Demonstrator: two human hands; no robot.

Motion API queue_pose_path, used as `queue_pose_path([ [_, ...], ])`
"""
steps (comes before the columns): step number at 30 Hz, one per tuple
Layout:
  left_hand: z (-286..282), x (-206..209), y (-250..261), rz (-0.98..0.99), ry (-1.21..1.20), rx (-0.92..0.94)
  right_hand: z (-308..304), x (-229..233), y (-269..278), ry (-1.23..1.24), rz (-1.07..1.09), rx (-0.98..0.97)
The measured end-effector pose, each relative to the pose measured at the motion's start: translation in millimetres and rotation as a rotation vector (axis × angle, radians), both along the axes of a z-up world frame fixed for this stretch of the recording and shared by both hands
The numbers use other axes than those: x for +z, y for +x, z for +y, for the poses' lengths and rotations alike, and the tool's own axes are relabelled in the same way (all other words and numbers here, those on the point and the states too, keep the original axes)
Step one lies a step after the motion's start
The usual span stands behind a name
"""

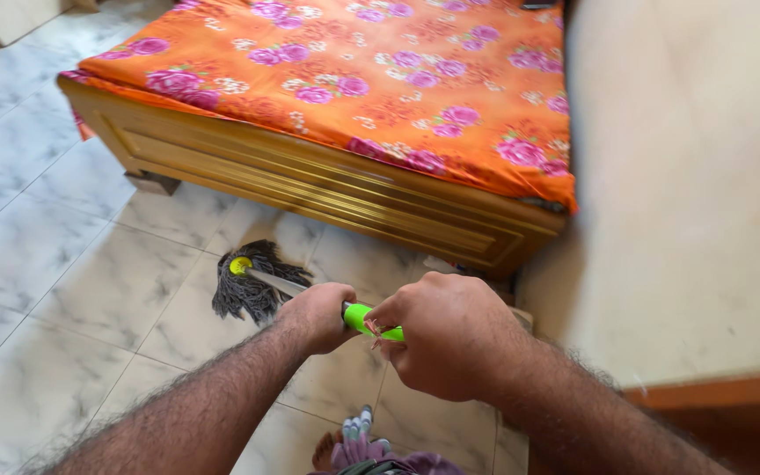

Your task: The person is mopping a tiled floor throughout a bedroom and adjacent hallways using a string mop.

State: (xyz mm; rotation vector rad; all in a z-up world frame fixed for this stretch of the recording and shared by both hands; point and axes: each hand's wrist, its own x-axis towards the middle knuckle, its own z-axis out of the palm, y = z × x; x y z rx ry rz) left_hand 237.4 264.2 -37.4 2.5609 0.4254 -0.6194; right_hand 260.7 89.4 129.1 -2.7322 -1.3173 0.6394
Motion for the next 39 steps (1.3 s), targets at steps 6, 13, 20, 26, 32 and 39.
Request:
queue_pose_path([
  [6,55,-7,4,-0.026,0.035,0.092,59,-5,18,-0.056,-0.015,0.137],
  [13,118,-11,18,0.015,0.019,0.216,127,-16,46,-0.08,0.008,0.232],
  [20,186,2,52,0.109,0.033,0.296,205,-11,98,-0.046,0.025,0.419],
  [26,230,14,84,-0.044,0.003,0.408,269,6,153,-0.188,-0.012,0.461],
  [32,254,28,88,-0.024,-0.005,0.57,313,14,163,-0.126,0.024,0.431],
  [39,306,17,80,0.063,0.087,0.533,363,-2,153,-0.113,0.085,0.444],
])
